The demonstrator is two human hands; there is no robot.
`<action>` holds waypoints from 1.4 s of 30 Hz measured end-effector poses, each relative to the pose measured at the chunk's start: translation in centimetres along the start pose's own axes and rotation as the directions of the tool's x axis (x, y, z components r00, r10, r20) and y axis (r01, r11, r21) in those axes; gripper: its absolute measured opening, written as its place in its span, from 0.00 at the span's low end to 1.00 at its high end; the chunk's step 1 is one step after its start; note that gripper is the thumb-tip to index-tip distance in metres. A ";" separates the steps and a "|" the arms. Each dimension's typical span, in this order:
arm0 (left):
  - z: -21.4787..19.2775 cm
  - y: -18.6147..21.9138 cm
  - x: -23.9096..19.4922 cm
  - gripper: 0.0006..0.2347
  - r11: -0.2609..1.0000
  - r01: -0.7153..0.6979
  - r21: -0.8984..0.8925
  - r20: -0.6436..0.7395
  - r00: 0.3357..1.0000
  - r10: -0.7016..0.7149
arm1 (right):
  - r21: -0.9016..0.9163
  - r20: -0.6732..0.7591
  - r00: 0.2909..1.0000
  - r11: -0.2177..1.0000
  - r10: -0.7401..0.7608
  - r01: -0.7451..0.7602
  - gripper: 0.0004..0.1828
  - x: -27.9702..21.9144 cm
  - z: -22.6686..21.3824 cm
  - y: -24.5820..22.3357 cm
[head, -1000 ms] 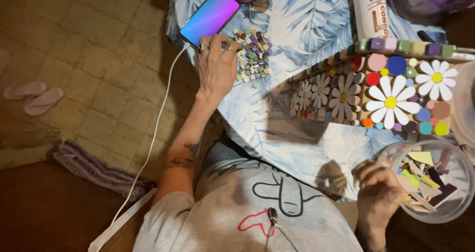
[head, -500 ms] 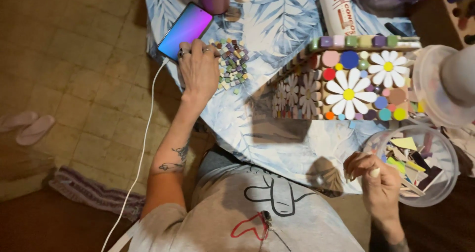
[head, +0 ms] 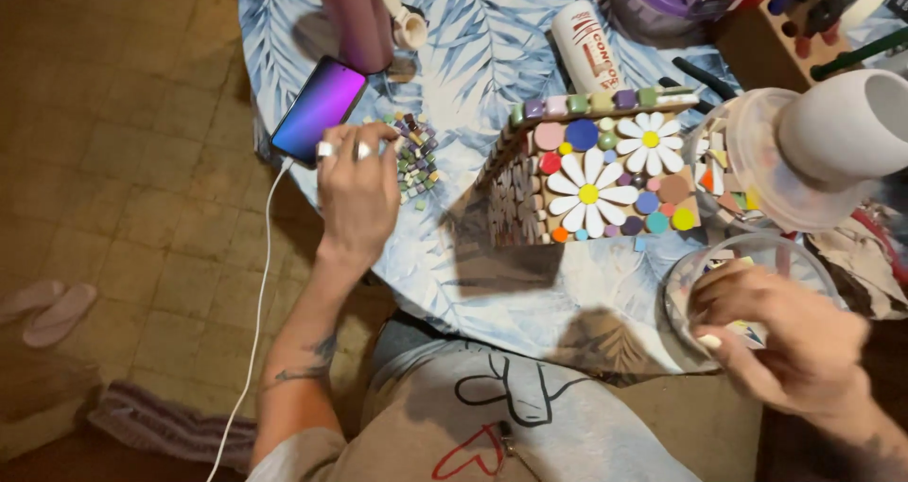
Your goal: Decorating a small box by gluing individual mosaic tiles onto its surface.
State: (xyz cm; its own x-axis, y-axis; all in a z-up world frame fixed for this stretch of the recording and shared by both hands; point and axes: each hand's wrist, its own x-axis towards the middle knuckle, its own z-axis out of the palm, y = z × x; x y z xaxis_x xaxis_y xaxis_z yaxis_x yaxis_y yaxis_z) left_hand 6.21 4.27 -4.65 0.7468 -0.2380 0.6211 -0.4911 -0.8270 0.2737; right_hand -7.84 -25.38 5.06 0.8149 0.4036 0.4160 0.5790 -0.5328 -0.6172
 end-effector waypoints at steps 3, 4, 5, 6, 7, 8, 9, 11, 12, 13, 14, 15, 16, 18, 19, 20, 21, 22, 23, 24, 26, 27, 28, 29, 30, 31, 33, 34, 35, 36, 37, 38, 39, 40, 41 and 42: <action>-4.3 4.3 1.4 0.05 0.921 -0.211 -0.326 -0.200 0.968 0.151 | -0.065 0.062 0.997 0.997 0.043 -0.039 0.04 0.3 -1.9 -0.1; -5.4 5.7 1.7 0.02 0.796 -0.330 -0.507 -0.266 0.939 0.219 | -0.148 0.090 0.994 0.986 -0.061 0.074 0.10 0.8 -2.0 -0.2; -6.6 7.2 2.0 0.04 0.621 -0.434 -0.653 -0.344 0.900 0.267 | -0.227 0.126 0.979 0.956 -0.160 0.185 0.15 1.3 -2.2 -0.4; -7.2 8.3 2.5 0.04 0.631 -0.444 -0.636 -0.354 0.895 0.273 | -0.225 0.122 0.976 0.952 -0.181 0.205 0.15 2.6 -1.8 -1.4; -7.8 9.4 2.9 0.04 0.527 -0.453 -0.719 -0.327 0.889 0.320 | -0.295 0.085 0.945 0.898 -0.316 0.327 0.15 3.9 -1.4 -2.5; -8.3 10.5 3.2 0.05 0.418 -0.445 -0.792 -0.302 0.880 0.365 | -0.365 0.058 0.892 0.822 -0.448 0.437 0.15 5.1 -1.0 -3.6; -8.4 11.0 3.6 0.05 0.432 -0.457 -0.777 -0.310 0.877 0.368 | -0.362 0.056 0.882 0.813 -0.469 0.455 0.15 5.7 -1.7 -3.9; -8.4 11.9 4.0 0.05 0.495 -0.484 -0.721 -0.296 0.862 0.412 | -0.432 0.407 0.807 0.688 -0.428 0.583 0.19 6.7 -3.2 -4.6; -8.5 12.0 4.0 0.05 0.501 -0.484 -0.717 -0.297 0.863 0.410 | -0.429 0.409 0.803 0.685 -0.434 0.589 0.19 6.6 -3.4 -4.6; -8.5 12.1 4.0 0.07 0.540 -0.451 -0.711 -0.261 0.881 0.394 | -0.416 0.429 0.817 0.718 -0.387 0.558 0.21 6.5 -3.5 -4.5; -8.4 12.2 4.2 0.09 0.573 -0.419 -0.704 -0.225 0.897 0.380 | -0.409 0.445 0.831 0.749 -0.335 0.521 0.23 6.3 -3.7 -4.4; -8.2 12.2 4.3 0.09 0.573 -0.422 -0.703 -0.227 0.896 0.381 | -0.410 0.444 0.830 0.748 -0.337 0.522 0.23 6.5 -3.7 -4.2; -8.0 12.3 4.3 0.08 0.563 -0.416 -0.715 -0.213 0.895 0.392 | -0.409 0.428 0.837 0.753 -0.340 0.515 0.21 6.4 -3.7 -4.0; -7.3 12.4 4.1 0.08 0.549 -0.406 -0.731 -0.197 0.895 0.401 | -0.408 0.413 0.846 0.762 -0.337 0.503 0.20 6.8 -3.5 -3.6; -6.9 12.4 3.9 0.09 0.581 -0.422 -0.696 -0.201 0.891 0.407 | -0.347 0.353 0.848 0.786 -0.396 0.512 0.17 7.1 -3.3 -3.3; -6.4 12.5 3.7 0.11 0.606 -0.439 -0.663 -0.207 0.886 0.416 | -0.290 0.287 0.849 0.804 -0.444 0.519 0.14 7.3 -3.2 -3.0; -6.4 12.3 3.9 0.11 0.598 -0.439 -0.671 -0.207 0.885 0.417 | -0.295 0.288 0.854 0.808 -0.434 0.510 0.14 6.6 -3.9 -1.9; -6.5 12.2 4.0 0.10 0.523 -0.456 -0.720 -0.238 0.871 0.430 | -0.225 0.326 0.902 0.903 -0.284 0.366 0.17 5.7 -4.7 -1.1; -6.5 12.1 4.2 0.09 0.443 -0.469 -0.764 -0.270 0.856 0.440 | -0.159 0.369 0.920 0.967 -0.131 0.201 0.20 4.7 -5.6 -0.3; -6.3 11.7 3.9 0.09 0.425 -0.471 -0.773 -0.276 0.852 0.444 | -0.173 0.364 0.924 0.967 -0.113 0.186 0.20 5.0 -5.2 0.0; -5.9 10.7 3.5 0.14 0.491 -0.550 -0.676 -0.345 0.825 0.448 | -0.272 -0.091 0.991 0.960 -0.098 0.070 0.10 5.7 -4.7 0.4; -6.2 9.9 3.5 0.14 0.475 -0.552 -0.685 -0.350 0.821 0.450 | -0.284 -0.096 0.992 0.957 -0.086 0.056 0.10 6.2 -5.2 1.0; -6.5 9.1 3.6 0.12 0.493 -0.629 -0.601 -0.337 0.759 0.558 | -0.239 -0.083 0.995 0.971 -0.048 0.027 0.11 6.7 -5.8 1.6; -6.7 8.3 3.6 0.10 0.495 -0.703 -0.510 -0.311 0.688 0.656 | -0.194 -0.070 0.997 0.981 -0.010 -0.003 0.12 7.3 -6.3 2.3; -7.0 8.4 2.9 0.10 0.485 -0.708 -0.513 -0.319 0.682 0.658 | -0.204 -0.076 0.997 0.979 -0.006 -0.009 0.12 7.8 -6.4 3.1; -7.2 8.6 2.1 0.10 0.592 -0.616 -0.520 -0.274 0.777 0.567 | -0.185 -0.063 0.995 0.980 -0.081 0.068 0.10 8.4 -6.4 4.0; -8.4 8.7 1.5 0.10 0.684 -0.508 -0.523 -0.229 0.857 0.461 | -0.168 -0.047 0.987 0.975 -0.153 0.143 0.08 9.4 -6.2 4.7; -9.2 8.6 1.6 0.11 0.730 -0.424 -0.536 -0.099 0.890 0.444 | -0.147 -0.033 0.985 0.975 -0.170 0.164 0.08 9.9 -5.9 4.7; -10.1 8.6 1.7 0.12 0.774 -0.339 -0.536 0.033 0.907 0.420 | -0.126 -0.019 0.982 0.975 -0.188 0.184 0.08 10.4 -5.6 4.7; -9.5 8.6 1.7 0.12 0.773 -0.337 -0.538 0.033 0.907 0.419 | -0.127 -0.017 0.982 0.975 -0.186 0.182 0.08 10.6 -5.5 4.6; -9.0 8.7 1.7 0.08 0.783 -0.344 -0.518 -0.046 0.925 0.376 | -0.143 0.008 0.978 0.968 -0.207 0.206 0.07 10.9 -5.3 4.5; -8.5 8.8 1.7 0.05 0.796 -0.347 -0.497 -0.123 0.936 0.331 | -0.156 0.034 0.974 0.961 -0.226 0.228 0.07 11.1 -5.1 4.4; -7.9 8.7 1.6 0.05 0.796 -0.343 -0.499 -0.120 0.937 0.329 | -0.154 0.036 0.974 0.962 -0.223 0.226 0.07 11.2 -5.0 4.5; -7.3 8.6 1.5 0.04 0.788 -0.376 -0.488 -0.191 0.927 0.324 | -0.159 0.054 0.972 0.959 -0.230 0.236 0.07 11.4 -4.9 4.6; -6.7 8.6 1.5 0.04 0.781 -0.407 -0.474 -0.261 0.912 0.317 | -0.164 0.073 0.969 0.955 -0.237 0.246 0.07 11.5 -4.8 4.7; -6.9 8.6 1.5 0.04 0.781 -0.406 -0.475 -0.261 0.912 0.315 | -0.163 0.074 0.969 0.956 -0.236 0.246 0.07 11.6 -4.7 4.8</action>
State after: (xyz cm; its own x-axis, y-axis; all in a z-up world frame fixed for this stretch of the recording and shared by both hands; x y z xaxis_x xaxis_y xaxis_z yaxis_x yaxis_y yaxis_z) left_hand 0.02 0.36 3.67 0.4097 -0.3451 0.8444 -0.8994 -0.3076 0.3106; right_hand 4.50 -26.80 10.07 0.6505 0.5721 0.4995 0.7579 -0.5311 -0.3788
